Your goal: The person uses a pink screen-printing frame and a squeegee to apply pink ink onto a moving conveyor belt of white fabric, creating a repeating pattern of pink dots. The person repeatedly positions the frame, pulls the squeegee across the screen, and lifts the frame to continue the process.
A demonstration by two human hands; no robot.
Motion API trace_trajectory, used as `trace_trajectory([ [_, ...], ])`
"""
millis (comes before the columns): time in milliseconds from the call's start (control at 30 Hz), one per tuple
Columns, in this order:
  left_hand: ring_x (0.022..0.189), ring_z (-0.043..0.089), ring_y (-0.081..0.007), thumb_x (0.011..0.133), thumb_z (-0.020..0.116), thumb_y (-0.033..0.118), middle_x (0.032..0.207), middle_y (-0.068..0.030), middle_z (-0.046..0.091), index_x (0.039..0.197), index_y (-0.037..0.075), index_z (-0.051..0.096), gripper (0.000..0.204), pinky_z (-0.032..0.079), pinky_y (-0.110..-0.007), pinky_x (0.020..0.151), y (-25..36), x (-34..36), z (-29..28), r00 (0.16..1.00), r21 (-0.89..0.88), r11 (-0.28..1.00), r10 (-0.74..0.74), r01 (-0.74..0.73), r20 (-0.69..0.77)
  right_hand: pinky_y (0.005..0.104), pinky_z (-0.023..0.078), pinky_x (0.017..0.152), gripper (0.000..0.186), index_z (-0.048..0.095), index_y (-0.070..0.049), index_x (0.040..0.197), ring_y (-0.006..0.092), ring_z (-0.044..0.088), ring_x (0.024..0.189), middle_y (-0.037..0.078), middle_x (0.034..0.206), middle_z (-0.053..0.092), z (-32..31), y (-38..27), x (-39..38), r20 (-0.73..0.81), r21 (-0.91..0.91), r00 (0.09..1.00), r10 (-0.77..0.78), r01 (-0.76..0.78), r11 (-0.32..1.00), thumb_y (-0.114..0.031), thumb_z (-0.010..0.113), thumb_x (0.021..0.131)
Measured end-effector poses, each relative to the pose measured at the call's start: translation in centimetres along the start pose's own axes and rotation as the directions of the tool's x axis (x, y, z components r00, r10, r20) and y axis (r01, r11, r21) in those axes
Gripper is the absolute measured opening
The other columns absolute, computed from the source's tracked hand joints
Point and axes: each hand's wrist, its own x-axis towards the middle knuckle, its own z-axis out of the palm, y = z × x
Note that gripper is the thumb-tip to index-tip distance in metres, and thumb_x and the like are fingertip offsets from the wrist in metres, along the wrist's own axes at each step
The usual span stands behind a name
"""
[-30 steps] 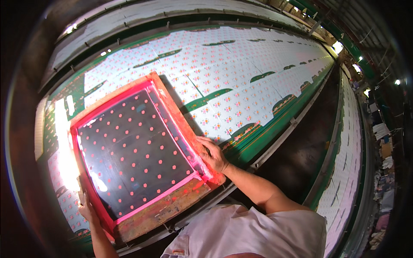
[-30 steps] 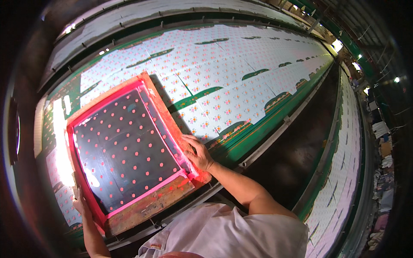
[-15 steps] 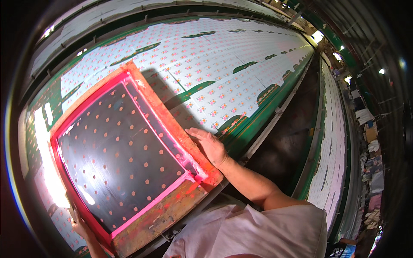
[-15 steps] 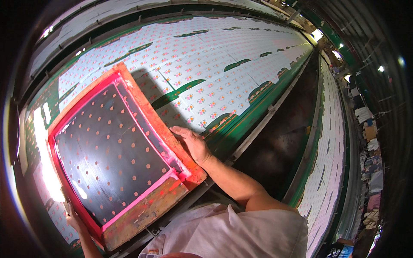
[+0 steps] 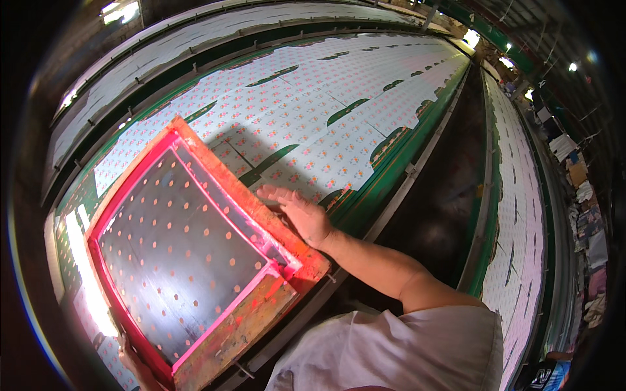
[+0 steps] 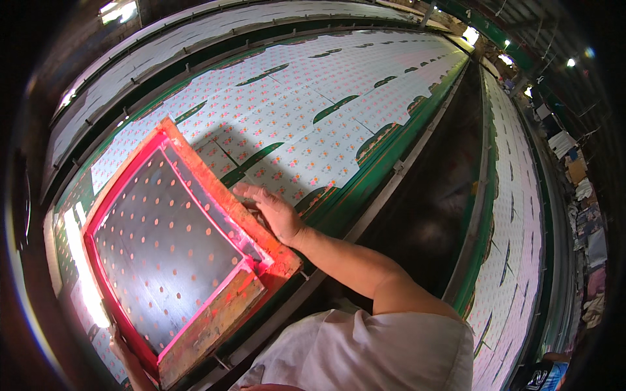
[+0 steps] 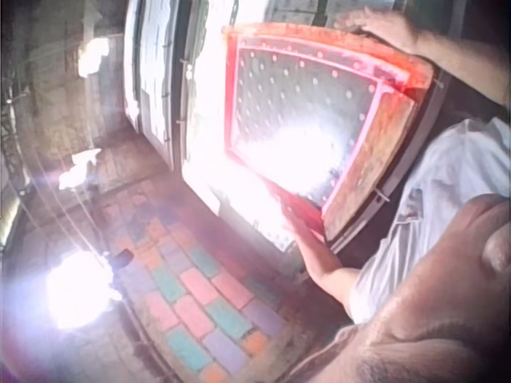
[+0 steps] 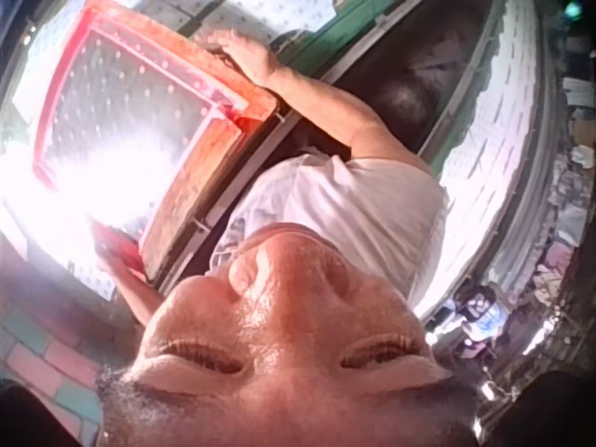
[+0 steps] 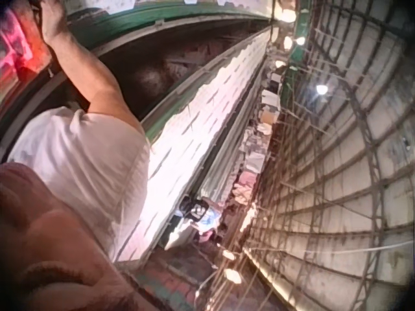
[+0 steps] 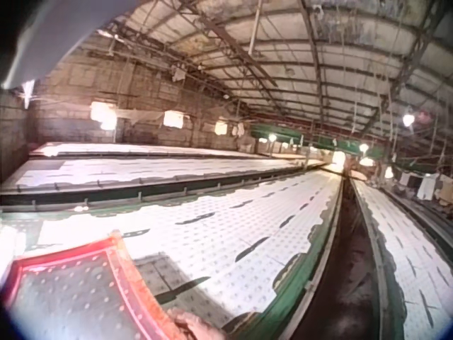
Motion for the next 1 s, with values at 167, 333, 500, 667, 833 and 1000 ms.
trace_trajectory([
  [167, 0.082, 0.073, -0.0179, 0.108, 0.07, 0.04, 0.097, -0.0098, 0.077, 0.123, -0.001, 0.077, 0.045, 0.059, -0.033, 0.073, 5.8, -3.9, 11.7, 0.993, 0.008, 0.994, 0.111, -0.111, 0.041, 0.0467, 0.039, 0.124, 0.08, 0.048, -0.003, 0.166, 0.0296, 0.054, 0.143, 0.016, 0.166, 0.053, -10.2, -5.8, 3.1, -0.019, -0.078, 0.999, -0.027, 0.025, 0.997, -0.061, 0.052, 0.111],
  [333, 0.083, 0.074, -0.0194, 0.105, 0.076, 0.036, 0.102, -0.0094, 0.077, 0.127, 0.0, 0.075, 0.042, 0.06, -0.033, 0.075, 3.5, -6.4, 23.6, 0.995, -0.031, 0.996, 0.085, -0.087, -0.055, 0.0485, 0.038, 0.129, 0.073, 0.047, 0.006, 0.163, 0.0312, 0.054, 0.148, 0.02, 0.166, 0.055, -23.1, -11.7, 3.2, 0.129, -0.274, 0.988, -0.088, 0.121, 0.954, -0.049, 0.05, 0.116],
  [500, 0.077, 0.069, -0.0113, 0.102, 0.083, 0.026, 0.101, -0.0031, 0.077, 0.117, 0.008, 0.075, 0.025, 0.055, -0.027, 0.067, 1.8, -11.1, 38.4, 0.983, -0.085, 0.991, 0.086, -0.101, -0.165, 0.0395, 0.046, 0.123, 0.059, 0.057, 0.004, 0.156, 0.0216, 0.061, 0.142, 0.016, 0.152, 0.066, -38.2, -18.3, 5.1, 0.135, -0.239, 0.991, 0.023, 0.01, 0.971, -0.04, 0.057, 0.116],
  [667, 0.062, 0.058, -0.0054, 0.099, 0.087, 0.021, 0.081, 0.0019, 0.07, 0.098, 0.011, 0.071, 0.02, 0.045, -0.023, 0.053, -1.1, -20.8, 57.1, 0.947, -0.076, 0.972, 0.196, -0.222, -0.255, 0.0374, 0.037, 0.127, 0.061, 0.063, 0.001, 0.152, 0.0196, 0.058, 0.144, 0.013, 0.151, 0.067, -54.3, -25.4, 3.2, -0.024, -0.326, 0.998, 0.063, -0.067, 0.943, -0.046, 0.059, 0.113],
  [833, 0.056, 0.057, -0.0077, 0.099, 0.087, 0.021, 0.077, -0.001, 0.068, 0.1, 0.006, 0.068, 0.024, 0.044, -0.025, 0.049, -3.8, -28.3, 68.5, 0.956, -0.089, 0.986, 0.112, -0.141, -0.272, 0.0406, 0.042, 0.124, 0.061, 0.059, 0.004, 0.153, 0.025, 0.059, 0.142, 0.015, 0.15, 0.065, -64.5, -29.5, -0.3, -0.131, -0.393, 0.991, 0.015, -0.066, 0.917, -0.042, 0.056, 0.114],
  [1000, 0.06, 0.059, -0.0088, 0.1, 0.086, 0.02, 0.083, -0.0027, 0.069, 0.102, 0.003, 0.068, 0.025, 0.046, -0.026, 0.051, -4.2, -30.9, 72.3, 0.959, -0.088, 0.987, 0.109, -0.136, -0.262, 0.0416, 0.042, 0.123, 0.063, 0.062, 0.004, 0.15, 0.027, 0.058, 0.141, 0.015, 0.149, 0.065, -67.9, -30.2, -1.4, -0.272, -0.344, 0.962, 0.0, -0.097, 0.934, -0.045, 0.058, 0.111],
])
